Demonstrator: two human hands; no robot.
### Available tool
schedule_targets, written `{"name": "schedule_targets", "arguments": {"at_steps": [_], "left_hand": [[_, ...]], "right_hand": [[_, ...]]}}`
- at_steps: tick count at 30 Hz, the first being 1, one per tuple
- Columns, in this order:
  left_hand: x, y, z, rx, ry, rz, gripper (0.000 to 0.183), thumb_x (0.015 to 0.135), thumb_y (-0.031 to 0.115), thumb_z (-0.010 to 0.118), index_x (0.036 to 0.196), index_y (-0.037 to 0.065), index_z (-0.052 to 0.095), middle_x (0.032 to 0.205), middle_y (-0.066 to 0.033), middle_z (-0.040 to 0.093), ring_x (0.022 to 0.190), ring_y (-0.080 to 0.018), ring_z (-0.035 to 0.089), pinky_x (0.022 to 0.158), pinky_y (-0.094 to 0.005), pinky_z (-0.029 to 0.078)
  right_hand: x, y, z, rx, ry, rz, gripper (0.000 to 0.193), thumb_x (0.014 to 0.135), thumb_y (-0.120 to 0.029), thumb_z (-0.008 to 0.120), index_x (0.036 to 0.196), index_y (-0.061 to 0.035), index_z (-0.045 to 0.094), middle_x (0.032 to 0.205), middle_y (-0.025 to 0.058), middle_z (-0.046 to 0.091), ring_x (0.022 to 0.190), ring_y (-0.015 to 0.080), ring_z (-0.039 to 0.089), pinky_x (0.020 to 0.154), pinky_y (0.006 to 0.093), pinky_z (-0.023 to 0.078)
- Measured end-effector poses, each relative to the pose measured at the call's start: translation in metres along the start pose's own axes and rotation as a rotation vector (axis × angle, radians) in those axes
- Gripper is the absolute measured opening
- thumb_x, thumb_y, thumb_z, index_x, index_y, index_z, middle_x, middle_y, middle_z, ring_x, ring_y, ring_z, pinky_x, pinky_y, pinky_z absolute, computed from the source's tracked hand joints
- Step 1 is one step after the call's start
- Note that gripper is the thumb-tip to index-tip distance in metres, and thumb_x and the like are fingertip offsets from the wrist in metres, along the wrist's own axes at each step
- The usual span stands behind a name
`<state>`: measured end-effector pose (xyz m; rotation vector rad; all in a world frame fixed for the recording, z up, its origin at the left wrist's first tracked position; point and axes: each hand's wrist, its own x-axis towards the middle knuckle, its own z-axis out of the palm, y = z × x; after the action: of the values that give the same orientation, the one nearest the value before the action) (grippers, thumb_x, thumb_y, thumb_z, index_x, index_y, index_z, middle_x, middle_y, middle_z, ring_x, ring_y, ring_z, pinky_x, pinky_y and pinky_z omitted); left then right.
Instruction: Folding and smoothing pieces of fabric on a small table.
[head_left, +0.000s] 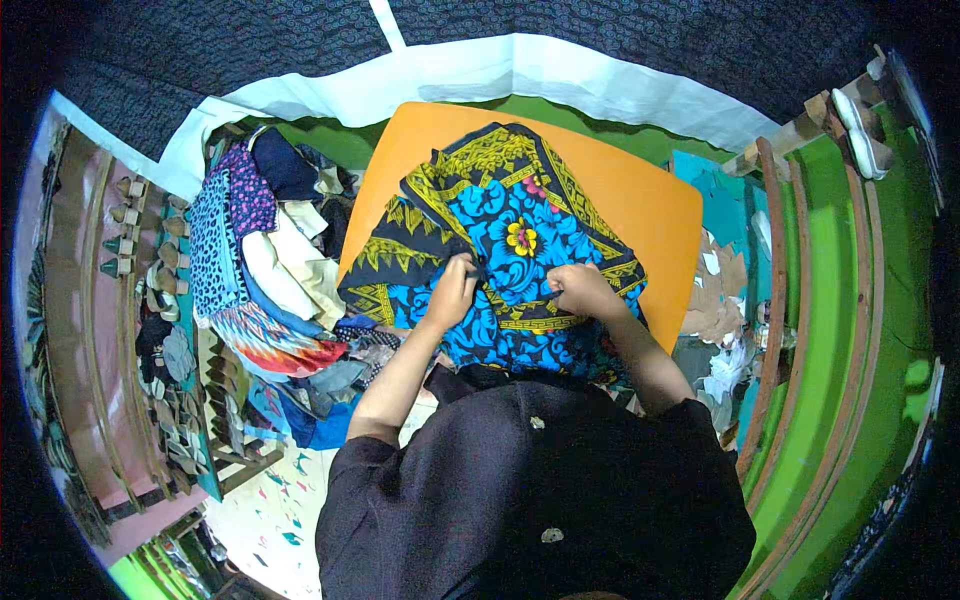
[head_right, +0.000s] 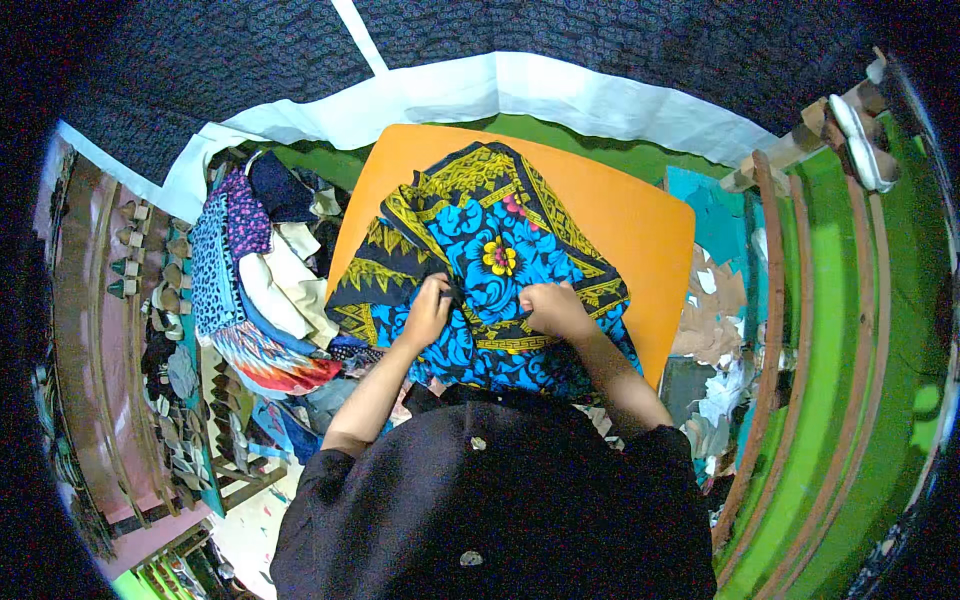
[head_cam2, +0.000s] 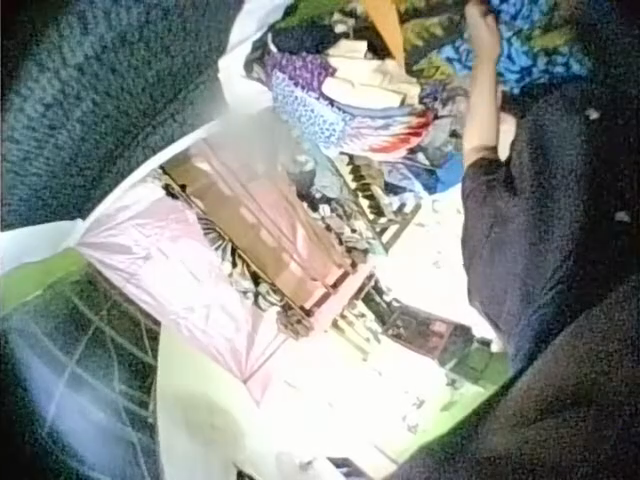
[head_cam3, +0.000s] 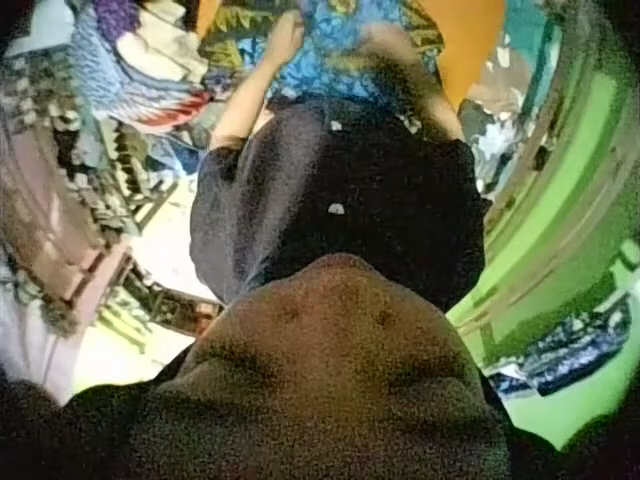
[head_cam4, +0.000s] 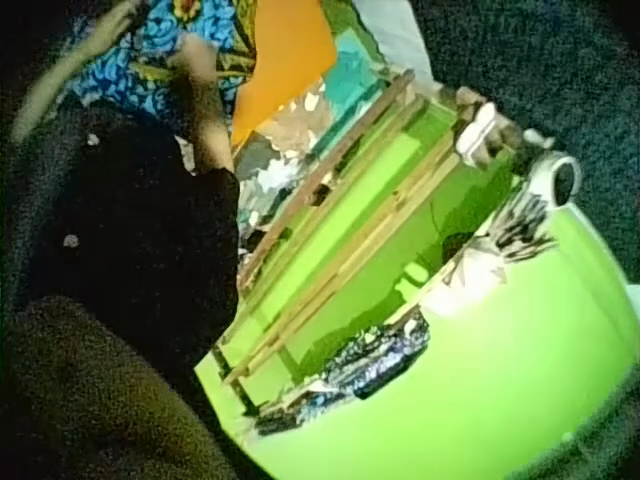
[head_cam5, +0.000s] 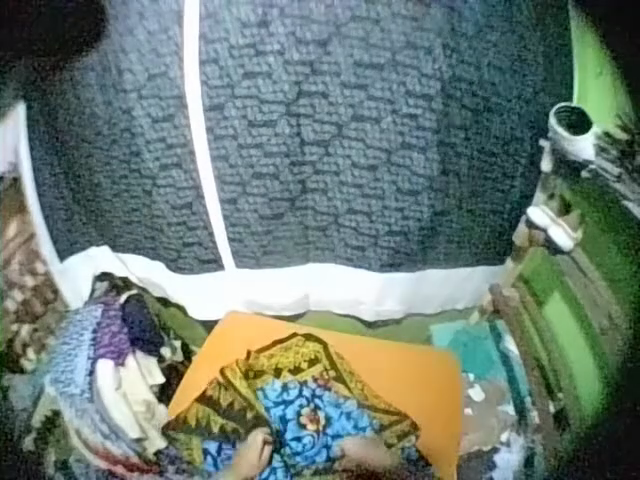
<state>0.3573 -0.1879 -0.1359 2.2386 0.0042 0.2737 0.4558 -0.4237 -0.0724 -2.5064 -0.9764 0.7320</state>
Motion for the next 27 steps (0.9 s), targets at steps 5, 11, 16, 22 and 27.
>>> {"name": "schedule_targets", "arguments": {"at_steps": [5,11,16,22,27], "left_hand": [[-0.019,-0.031,0.002,0.309,-0.174,0.039,0.020,0.076,0.006,0.054,0.091,-0.001,0.043,0.090,-0.0196,0.048,0.080,-0.0373,0.051,0.071,-0.0437,0.043],[-0.038,-0.044,-0.030,0.461,-0.194,0.044,0.021,0.069,0.000,0.049,0.089,-0.001,0.041,0.086,-0.0217,0.047,0.074,-0.0407,0.051,0.062,-0.0474,0.042],[-0.058,-0.017,-0.107,0.628,-0.146,-0.188,0.014,0.074,0.002,0.047,0.087,0.002,0.044,0.086,-0.0185,0.049,0.076,-0.0367,0.055,0.062,-0.0443,0.046],[-0.082,-0.017,-0.154,0.380,0.208,-0.002,0.015,0.076,0.001,0.051,0.090,0.000,0.045,0.084,-0.0190,0.050,0.081,-0.0379,0.052,0.069,-0.0414,0.042],[-0.071,-0.029,-0.209,-0.092,0.566,-0.160,0.014,0.082,0.000,0.041,0.093,-0.003,0.048,0.089,-0.0113,0.052,0.087,-0.0191,0.048,0.082,-0.0291,0.037]], "right_hand": [[-0.022,-0.014,-0.022,0.210,-0.228,-0.066,0.017,0.064,-0.019,0.065,0.073,-0.0100,0.055,0.073,0.0081,0.058,0.075,0.0283,0.057,0.065,0.0392,0.040],[-0.052,-0.001,-0.033,0.264,-0.307,-0.098,0.029,0.082,-0.031,0.053,0.081,-0.0030,0.060,0.074,0.0153,0.060,0.072,0.0309,0.059,0.065,0.0383,0.044],[-0.118,0.036,-0.093,0.498,-0.047,-0.012,0.024,0.085,-0.021,0.055,0.082,0.0027,0.058,0.061,0.0017,0.048,0.060,0.0082,0.042,0.057,0.0270,0.039],[-0.159,0.035,-0.062,0.326,0.205,0.117,0.023,0.082,-0.017,0.057,0.092,0.0032,0.060,0.083,0.0096,0.063,0.079,0.0170,0.058,0.071,0.0292,0.044],[-0.150,-0.021,-0.034,0.449,0.410,0.089,0.021,0.081,-0.014,0.057,0.094,0.0026,0.059,0.088,0.0105,0.063,0.080,0.0210,0.059,0.072,0.0305,0.045]]}}
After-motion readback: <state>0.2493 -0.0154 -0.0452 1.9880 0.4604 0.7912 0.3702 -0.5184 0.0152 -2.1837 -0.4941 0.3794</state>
